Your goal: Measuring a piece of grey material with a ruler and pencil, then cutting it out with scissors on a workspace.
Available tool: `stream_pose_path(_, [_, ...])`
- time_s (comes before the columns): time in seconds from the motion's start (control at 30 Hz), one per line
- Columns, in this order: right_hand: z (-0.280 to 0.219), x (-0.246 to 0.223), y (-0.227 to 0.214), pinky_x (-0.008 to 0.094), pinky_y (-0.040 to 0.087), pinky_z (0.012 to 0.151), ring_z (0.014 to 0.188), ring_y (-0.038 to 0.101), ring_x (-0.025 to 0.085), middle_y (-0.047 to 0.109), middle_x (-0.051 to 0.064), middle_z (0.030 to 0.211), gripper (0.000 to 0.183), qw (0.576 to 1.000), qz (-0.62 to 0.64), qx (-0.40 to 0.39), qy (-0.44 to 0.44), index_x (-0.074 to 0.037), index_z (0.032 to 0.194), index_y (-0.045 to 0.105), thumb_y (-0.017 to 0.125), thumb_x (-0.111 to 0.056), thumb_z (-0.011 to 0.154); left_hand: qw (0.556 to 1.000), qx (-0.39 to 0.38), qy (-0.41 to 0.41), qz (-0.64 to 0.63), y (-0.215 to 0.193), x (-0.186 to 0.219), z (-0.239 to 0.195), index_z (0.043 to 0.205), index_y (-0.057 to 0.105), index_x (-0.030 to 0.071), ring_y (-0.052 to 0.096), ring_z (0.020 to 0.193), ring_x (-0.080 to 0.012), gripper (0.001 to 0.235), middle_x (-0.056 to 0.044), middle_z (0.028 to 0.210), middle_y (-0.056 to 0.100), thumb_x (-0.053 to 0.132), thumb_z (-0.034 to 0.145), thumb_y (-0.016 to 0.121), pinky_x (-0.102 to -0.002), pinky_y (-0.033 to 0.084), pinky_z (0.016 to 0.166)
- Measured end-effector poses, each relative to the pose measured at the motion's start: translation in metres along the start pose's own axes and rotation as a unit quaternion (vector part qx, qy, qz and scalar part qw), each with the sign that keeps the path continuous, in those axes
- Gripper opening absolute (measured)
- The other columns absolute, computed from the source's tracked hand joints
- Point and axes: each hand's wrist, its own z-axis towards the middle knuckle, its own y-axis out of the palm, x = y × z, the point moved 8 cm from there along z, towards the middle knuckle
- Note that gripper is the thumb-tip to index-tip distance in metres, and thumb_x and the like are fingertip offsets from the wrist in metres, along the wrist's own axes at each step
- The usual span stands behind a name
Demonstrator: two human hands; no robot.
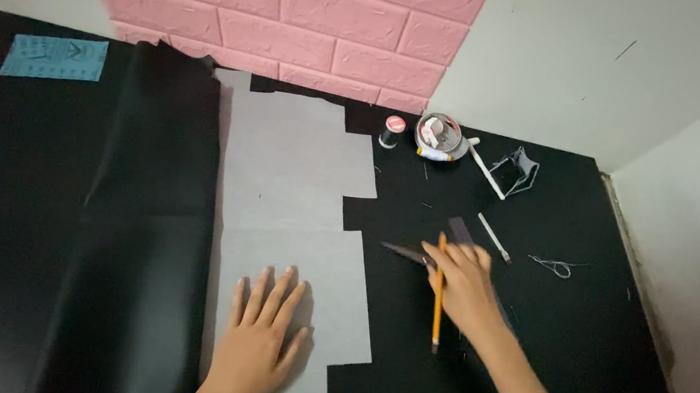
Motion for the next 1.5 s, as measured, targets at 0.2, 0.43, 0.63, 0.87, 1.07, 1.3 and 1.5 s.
stream_pose_path(0.2, [0.114,0.006,-0.012,0.065,0.016,0.122,0.104,0.061,0.03,0.057,0.013,0.106,0.039,0.975,-0.03,0.1,-0.198,-0.012,0.124,0.07,0.066,0.003,0.087,0.991,0.06,-0.001,0.12,-0.003,0.001,-0.001,0.164,0.022,0.025,0.01,0.161,-0.0272,0.074,-0.002,0.172,0.017,0.066,0.103,0.03,-0.05,0.001,0.132])
stream_pose_path(0.43, [0.104,0.03,-0.021,0.053,0.02,0.121,0.127,0.06,0.025,0.068,0.009,0.132,0.031,0.984,0.085,0.104,-0.117,-0.014,0.126,0.07,0.065,-0.023,0.097,0.982,0.095,0.004,0.165,-0.007,0.001,0.0,0.163,0.018,0.026,0.005,0.163,-0.0275,0.074,0.0,0.174,0.012,0.069,0.103,0.025,-0.05,-0.002,0.134])
stream_pose_path(0.63, [-0.079,0.054,-0.044,0.054,0.049,0.107,0.145,0.041,0.033,0.038,0.012,0.158,0.057,0.916,0.268,0.032,0.297,-0.04,0.153,0.041,0.041,-0.012,0.104,0.982,0.095,0.008,0.161,-0.009,0.0,0.004,0.164,0.02,0.027,0.009,0.162,-0.0264,0.078,0.001,0.173,0.016,0.072,0.101,0.028,-0.049,0.003,0.134])
stream_pose_path(0.87, [-0.172,0.091,-0.003,0.043,0.023,0.112,0.134,0.053,0.018,0.071,-0.014,0.127,0.081,0.918,0.053,0.022,0.393,-0.029,0.154,0.048,0.079,-0.043,0.081,0.985,-0.111,-0.024,-0.132,0.011,-0.003,0.006,0.162,0.026,0.014,0.009,0.154,-0.0399,0.068,-0.011,0.17,0.018,0.049,0.105,0.041,-0.061,0.001,0.12])
stream_pose_path(1.07, [-0.144,0.086,0.003,0.047,0.025,0.115,0.138,0.05,0.022,0.073,-0.01,0.124,0.089,0.936,0.041,-0.028,0.348,-0.016,0.161,0.034,0.079,-0.03,0.085,0.984,-0.113,-0.026,-0.139,0.005,-0.001,0.0,0.162,0.027,0.014,0.011,0.155,-0.0391,0.067,-0.013,0.168,0.022,0.046,0.105,0.041,-0.06,0.003,0.122])
stream_pose_path(1.3, [-0.12,0.073,-0.013,0.044,0.031,0.114,0.138,0.049,0.027,0.064,0.008,0.134,0.089,0.933,-0.02,-0.161,0.322,-0.014,0.163,0.023,0.075,-0.025,0.092,0.99,-0.063,-0.016,-0.124,0.0,0.002,0.0,0.159,0.033,0.011,0.018,0.153,-0.0409,0.065,-0.014,0.167,0.027,0.044,0.105,0.042,-0.058,0.009,0.123])
stream_pose_path(1.5, [-0.116,0.067,-0.013,0.052,0.026,0.12,0.14,0.048,0.031,0.055,0.012,0.148,0.08,0.906,-0.119,-0.184,0.363,-0.012,0.164,0.023,0.065,-0.027,0.097,0.974,-0.125,-0.026,-0.189,-0.004,0.0,0.002,0.161,0.026,0.012,0.007,0.157,-0.0378,0.066,-0.015,0.17,0.018,0.042,0.105,0.043,-0.057,0.002,0.123])
